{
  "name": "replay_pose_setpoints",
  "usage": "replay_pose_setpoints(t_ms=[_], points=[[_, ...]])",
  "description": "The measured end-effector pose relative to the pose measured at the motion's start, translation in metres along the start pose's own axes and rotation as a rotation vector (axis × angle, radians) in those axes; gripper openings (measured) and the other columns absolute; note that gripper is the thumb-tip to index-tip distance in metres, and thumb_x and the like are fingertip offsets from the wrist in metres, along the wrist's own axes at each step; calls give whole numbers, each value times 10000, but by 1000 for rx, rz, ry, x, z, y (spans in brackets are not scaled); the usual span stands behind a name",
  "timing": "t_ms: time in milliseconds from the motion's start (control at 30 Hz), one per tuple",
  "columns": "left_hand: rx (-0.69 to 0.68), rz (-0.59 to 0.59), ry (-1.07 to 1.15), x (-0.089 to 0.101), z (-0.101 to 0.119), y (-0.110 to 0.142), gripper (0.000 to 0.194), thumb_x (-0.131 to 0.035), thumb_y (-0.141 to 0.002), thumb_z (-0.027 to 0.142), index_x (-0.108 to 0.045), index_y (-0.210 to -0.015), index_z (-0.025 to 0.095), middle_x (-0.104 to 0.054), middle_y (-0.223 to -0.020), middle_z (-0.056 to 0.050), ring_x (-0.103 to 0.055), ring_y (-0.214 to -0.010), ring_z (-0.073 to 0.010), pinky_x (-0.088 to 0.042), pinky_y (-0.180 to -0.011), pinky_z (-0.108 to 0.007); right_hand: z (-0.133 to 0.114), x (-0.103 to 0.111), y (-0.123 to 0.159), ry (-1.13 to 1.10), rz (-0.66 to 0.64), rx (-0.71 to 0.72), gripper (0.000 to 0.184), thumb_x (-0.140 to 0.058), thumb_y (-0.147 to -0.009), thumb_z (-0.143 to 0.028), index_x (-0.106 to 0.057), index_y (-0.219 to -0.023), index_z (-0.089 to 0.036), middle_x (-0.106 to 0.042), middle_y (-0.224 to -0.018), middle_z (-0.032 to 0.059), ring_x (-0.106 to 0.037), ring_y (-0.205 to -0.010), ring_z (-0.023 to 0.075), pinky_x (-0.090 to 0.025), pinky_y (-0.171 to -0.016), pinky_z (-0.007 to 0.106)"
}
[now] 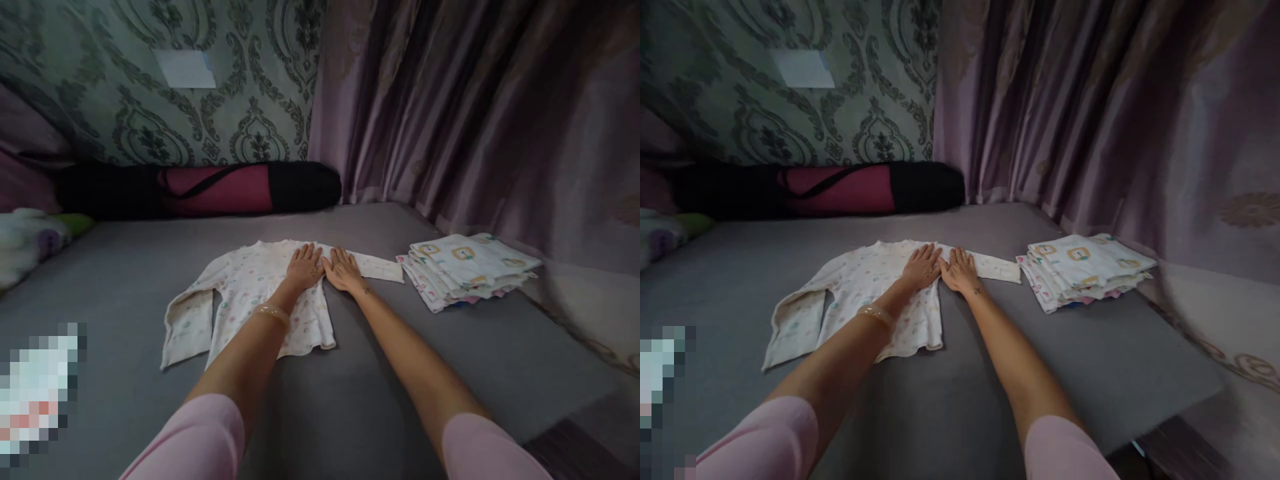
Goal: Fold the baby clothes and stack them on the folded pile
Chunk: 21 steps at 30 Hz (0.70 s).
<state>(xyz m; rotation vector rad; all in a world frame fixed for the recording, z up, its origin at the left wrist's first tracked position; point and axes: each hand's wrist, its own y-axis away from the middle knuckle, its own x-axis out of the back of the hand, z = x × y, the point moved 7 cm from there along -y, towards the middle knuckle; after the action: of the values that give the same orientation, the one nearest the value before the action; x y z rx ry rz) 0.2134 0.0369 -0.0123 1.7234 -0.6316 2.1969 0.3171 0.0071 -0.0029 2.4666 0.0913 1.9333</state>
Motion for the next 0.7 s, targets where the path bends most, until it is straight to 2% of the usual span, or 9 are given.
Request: replay_pose_setpoints(t_ms=[200,400,500,633,700], points=[[-3,36,9,2,1,0,608,-325,-936,515,-412,-1420,156,-334,-1513,-155,-278,-1404,-328,-224,-1132,-487,27,7,13,64,27,-120,735,-114,-969,-540,-238,-1481,-27,-216,-1551,183,-150,-1433,277,-90,-1143,446],[-6,9,33,3,2,0,611,-328,-939,514,-411,-1418,144,-321,-1516,-168,-259,-1411,-331,-216,-1131,-494,84,21,34,149,31,-241,687,-131,-980,-490,-276,-1466,-26,-253,-1535,197,-201,-1418,284,-150,-1126,445],[-10,0,16,2,3,0,615,-312,-946,507,-395,-1428,133,-306,-1521,-173,-248,-1414,-333,-206,-1132,-497,106,28,47,221,75,-288,655,-171,-985,-450,-312,-1445,-7,-306,-1507,213,-237,-1403,295,-173,-1116,444],[12,-42,31,2,4,0,625,-312,-948,501,-370,-1440,119,-269,-1535,-176,-213,-1425,-336,-184,-1137,-505,115,35,58,279,173,-304,618,-197,-983,-397,-354,-1418,13,-356,-1480,215,-267,-1387,308,-202,-1104,449],[26,-63,58,5,4,-1,630,-324,-940,525,-381,-1433,138,-287,-1532,-156,-230,-1422,-319,-200,-1138,-487,116,34,58,304,181,-297,598,-214,-979,-372,-378,-1402,17,-381,-1461,224,-303,-1370,306,-226,-1092,449]])
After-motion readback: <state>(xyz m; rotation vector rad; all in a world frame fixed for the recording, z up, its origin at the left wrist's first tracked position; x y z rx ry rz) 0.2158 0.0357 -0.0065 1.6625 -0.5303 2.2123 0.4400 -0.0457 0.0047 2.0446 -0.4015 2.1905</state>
